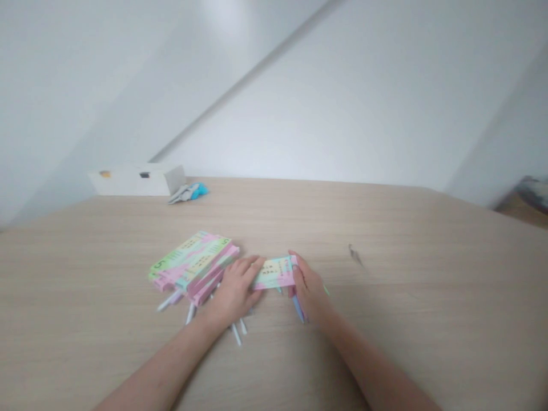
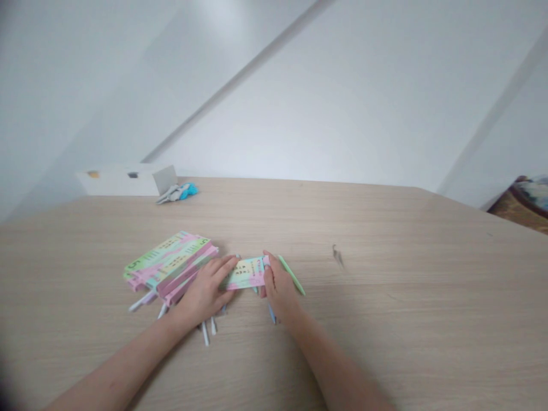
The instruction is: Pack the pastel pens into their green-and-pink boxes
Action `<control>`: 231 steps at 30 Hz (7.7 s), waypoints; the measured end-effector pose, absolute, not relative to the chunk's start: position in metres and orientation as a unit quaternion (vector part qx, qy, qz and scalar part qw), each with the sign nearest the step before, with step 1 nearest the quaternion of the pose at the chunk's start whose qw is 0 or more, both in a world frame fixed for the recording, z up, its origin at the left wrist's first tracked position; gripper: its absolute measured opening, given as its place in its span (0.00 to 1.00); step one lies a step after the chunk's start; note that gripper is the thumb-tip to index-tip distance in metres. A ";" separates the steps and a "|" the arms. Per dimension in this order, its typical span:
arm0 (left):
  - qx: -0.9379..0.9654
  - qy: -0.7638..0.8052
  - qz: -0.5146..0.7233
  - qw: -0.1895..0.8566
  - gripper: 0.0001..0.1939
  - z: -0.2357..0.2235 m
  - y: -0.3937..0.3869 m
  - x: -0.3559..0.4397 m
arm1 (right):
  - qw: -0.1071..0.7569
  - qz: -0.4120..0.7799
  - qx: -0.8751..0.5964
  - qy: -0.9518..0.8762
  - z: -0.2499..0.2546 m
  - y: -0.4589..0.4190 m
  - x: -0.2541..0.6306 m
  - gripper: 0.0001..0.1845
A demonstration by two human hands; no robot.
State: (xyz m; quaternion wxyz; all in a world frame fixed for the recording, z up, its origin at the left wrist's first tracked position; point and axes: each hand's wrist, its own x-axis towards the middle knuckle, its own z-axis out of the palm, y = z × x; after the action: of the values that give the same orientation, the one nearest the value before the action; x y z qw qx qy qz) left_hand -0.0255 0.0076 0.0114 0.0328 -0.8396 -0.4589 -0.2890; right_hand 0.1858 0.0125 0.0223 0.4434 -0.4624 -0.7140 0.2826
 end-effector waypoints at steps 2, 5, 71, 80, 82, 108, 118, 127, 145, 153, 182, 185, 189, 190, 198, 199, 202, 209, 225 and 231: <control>-0.841 -0.456 -0.291 0.030 0.32 0.011 0.008 -0.025 | 0.448 0.285 -0.462 -0.710 0.022 0.013 0.186 0.23; -0.842 -0.450 -0.297 0.027 0.32 0.011 0.008 -0.025 | 0.446 0.281 -0.466 -0.711 0.022 0.013 0.187 0.23; -0.860 -0.430 -0.265 0.068 0.33 0.030 -0.005 -0.012 | 0.413 0.298 -0.405 -0.760 0.030 0.007 0.184 0.18; -0.865 -0.412 -0.279 0.067 0.31 0.026 -0.003 -0.015 | 0.413 0.260 -0.406 -0.773 0.029 0.007 0.183 0.17; -0.865 -0.413 -0.278 0.066 0.31 0.025 -0.003 -0.015 | 0.412 0.254 -0.408 -0.774 0.028 0.009 0.183 0.17; -0.864 -0.416 -0.277 0.067 0.31 0.020 0.001 -0.017 | 0.367 0.346 -0.391 -0.770 0.023 0.012 0.186 0.23; -0.864 -0.418 -0.277 0.049 0.34 0.019 0.001 -0.018 | 0.389 0.433 -0.365 -0.726 0.026 0.010 0.188 0.23; -0.863 -0.408 -0.295 0.038 0.33 0.018 0.003 -0.019 | 0.417 0.501 -0.335 -0.680 0.023 0.012 0.190 0.23; -0.869 -0.401 -0.286 0.045 0.32 0.020 0.003 -0.019 | 0.401 0.481 -0.339 -0.702 0.027 0.012 0.192 0.23; -0.871 -0.397 -0.285 0.044 0.32 0.020 0.001 -0.020 | 0.399 0.481 -0.340 -0.702 0.027 0.013 0.192 0.23; -0.874 -0.401 -0.269 0.053 0.33 0.021 -0.002 -0.018 | 0.384 0.364 -0.367 -0.765 0.030 0.011 0.192 0.21; -0.874 -0.410 -0.254 0.058 0.34 0.020 -0.002 -0.017 | 0.373 0.313 -0.375 -0.789 0.028 0.010 0.193 0.21; -0.874 -0.414 -0.247 0.068 0.33 0.019 -0.002 -0.016 | 0.378 0.295 -0.401 -0.780 0.025 0.009 0.190 0.20; -0.873 -0.414 -0.246 0.070 0.32 0.020 -0.002 -0.016 | 0.388 0.303 -0.411 -0.768 0.023 0.009 0.189 0.19; -0.869 -0.427 -0.243 0.065 0.32 0.021 -0.001 -0.017 | 0.423 0.419 -0.410 -0.691 0.023 0.009 0.182 0.08; -0.868 -0.428 -0.245 0.064 0.33 0.021 -0.001 -0.017 | 0.423 0.437 -0.407 -0.682 0.024 0.009 0.182 0.08; -0.865 -0.430 -0.251 0.060 0.34 0.020 0.000 -0.018 | 0.421 0.482 -0.394 -0.660 0.027 0.009 0.184 0.08; -0.864 -0.428 -0.262 0.041 0.34 0.020 0.002 -0.020 | 0.406 0.538 -0.362 -0.644 0.035 0.009 0.186 0.13; -0.860 -0.430 -0.267 0.065 0.32 0.021 0.001 -0.019 | 0.422 0.503 -0.365 -0.660 0.024 0.012 0.185 0.11; -0.857 -0.435 -0.264 0.085 0.33 0.020 0.004 -0.020 | 0.435 0.506 -0.354 -0.655 0.019 0.014 0.182 0.13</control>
State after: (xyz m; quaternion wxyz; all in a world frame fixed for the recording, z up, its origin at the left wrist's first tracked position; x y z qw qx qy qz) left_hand -0.0201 0.0039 0.0196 0.0853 -0.8565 -0.4353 -0.2638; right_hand 0.1817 0.0136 0.0191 0.4351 -0.3539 -0.6553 0.5060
